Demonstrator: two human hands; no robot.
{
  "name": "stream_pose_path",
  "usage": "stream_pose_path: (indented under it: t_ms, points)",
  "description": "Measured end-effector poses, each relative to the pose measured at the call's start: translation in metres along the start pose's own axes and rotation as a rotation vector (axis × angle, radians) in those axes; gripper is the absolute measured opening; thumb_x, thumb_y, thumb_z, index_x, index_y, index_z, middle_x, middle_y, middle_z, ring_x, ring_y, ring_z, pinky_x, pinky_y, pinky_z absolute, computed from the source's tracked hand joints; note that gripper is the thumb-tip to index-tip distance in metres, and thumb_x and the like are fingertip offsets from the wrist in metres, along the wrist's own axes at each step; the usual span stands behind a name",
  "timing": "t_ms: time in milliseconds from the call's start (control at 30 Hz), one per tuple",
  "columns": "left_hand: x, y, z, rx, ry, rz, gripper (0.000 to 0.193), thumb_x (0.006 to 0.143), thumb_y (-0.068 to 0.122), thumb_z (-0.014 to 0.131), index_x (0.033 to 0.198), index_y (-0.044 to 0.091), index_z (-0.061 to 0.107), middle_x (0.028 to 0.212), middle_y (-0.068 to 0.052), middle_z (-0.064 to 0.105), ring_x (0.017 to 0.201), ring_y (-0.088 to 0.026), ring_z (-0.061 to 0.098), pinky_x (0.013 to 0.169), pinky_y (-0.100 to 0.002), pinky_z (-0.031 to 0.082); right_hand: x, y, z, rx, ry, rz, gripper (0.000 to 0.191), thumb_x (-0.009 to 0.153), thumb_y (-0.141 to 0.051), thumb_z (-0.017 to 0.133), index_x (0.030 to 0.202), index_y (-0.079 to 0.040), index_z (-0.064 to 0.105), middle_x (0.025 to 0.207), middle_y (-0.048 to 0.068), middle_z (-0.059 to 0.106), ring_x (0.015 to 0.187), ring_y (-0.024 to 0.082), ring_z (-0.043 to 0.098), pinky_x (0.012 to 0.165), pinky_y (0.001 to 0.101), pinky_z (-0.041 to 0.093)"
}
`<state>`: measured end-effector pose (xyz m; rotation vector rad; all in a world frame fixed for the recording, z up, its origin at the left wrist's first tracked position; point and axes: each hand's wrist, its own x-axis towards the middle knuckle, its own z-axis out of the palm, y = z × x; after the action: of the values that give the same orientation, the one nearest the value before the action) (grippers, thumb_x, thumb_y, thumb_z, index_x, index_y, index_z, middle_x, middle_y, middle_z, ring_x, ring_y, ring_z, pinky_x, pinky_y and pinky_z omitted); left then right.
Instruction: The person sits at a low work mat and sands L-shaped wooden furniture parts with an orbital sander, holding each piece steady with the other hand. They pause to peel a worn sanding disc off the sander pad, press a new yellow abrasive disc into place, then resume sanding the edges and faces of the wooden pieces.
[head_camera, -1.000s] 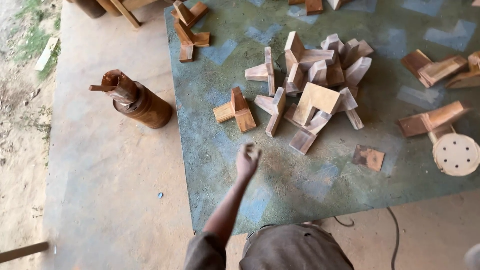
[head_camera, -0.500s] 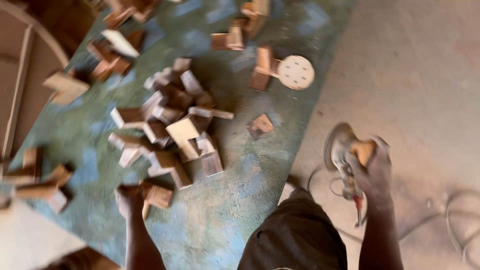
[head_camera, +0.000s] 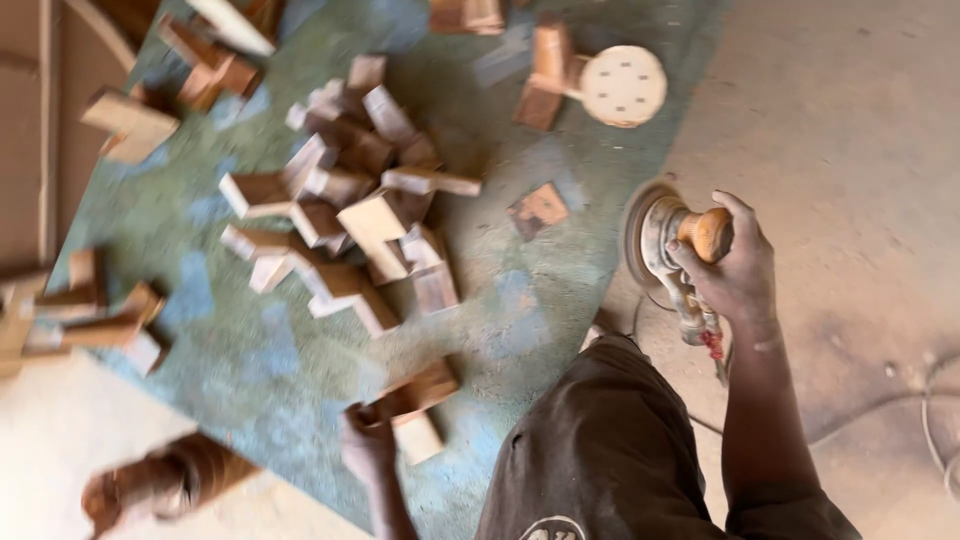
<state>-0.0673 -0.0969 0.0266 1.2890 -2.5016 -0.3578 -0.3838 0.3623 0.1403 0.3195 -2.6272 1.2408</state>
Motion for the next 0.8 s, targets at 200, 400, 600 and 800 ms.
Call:
stream_pose_path:
  t_ms: [200, 400, 600, 800]
  points:
    - [-0.078, 0.046, 0.002, -0.111, -0.109, -0.038, 0.080, 0.077, 0.049, 0.080, 0.143, 0.013, 0.051, 0.112, -0.014, 0.071, 0.102, -0.033, 0.070, 0.085, -0.047, 0.058, 0.020, -0.031, 0.040, -0.124, -0.207, -0.199, 0.085, 0.074, -0.033, 0.093, 0.144, -0.005, 0.053, 0.126, 0.025, 0.065, 0.112, 0.043, 0.066, 0.095, 0.0517, 0.056]
    - [-0.091, 0.063, 0.005, -0.098, -0.090, -0.246, 0.056, 0.081, 0.043, 0.083, 0.125, 0.014, 0.064, 0.104, -0.013, 0.071, 0.090, -0.033, 0.071, 0.073, -0.046, 0.058, -0.006, -0.064, 0.114, -0.146, -0.650, -0.348, 0.085, 0.075, -0.036, 0.092, 0.146, -0.011, 0.052, 0.125, 0.024, 0.062, 0.110, 0.044, 0.065, 0.091, 0.0535, 0.056]
    - [-0.091, 0.068, 0.001, -0.074, 0.160, -0.506, 0.049, 0.083, 0.044, 0.085, 0.111, 0.010, 0.063, 0.098, -0.013, 0.068, 0.083, -0.032, 0.070, 0.070, -0.045, 0.056, -0.050, -0.094, 0.179, -0.253, -1.080, -0.564, 0.083, 0.073, -0.033, 0.089, 0.144, -0.020, 0.049, 0.126, 0.017, 0.056, 0.108, 0.038, 0.066, 0.087, 0.0488, 0.060]
    - [-0.095, 0.051, -0.008, -0.194, 0.084, -0.385, 0.042, 0.086, 0.035, 0.079, 0.113, 0.008, 0.060, 0.096, -0.011, 0.066, 0.091, -0.031, 0.067, 0.077, -0.043, 0.055, -0.071, -0.116, 0.221, -0.288, -1.277, -0.799, 0.084, 0.076, -0.031, 0.087, 0.148, -0.019, 0.044, 0.134, 0.018, 0.045, 0.107, 0.040, 0.066, 0.085, 0.0509, 0.063]
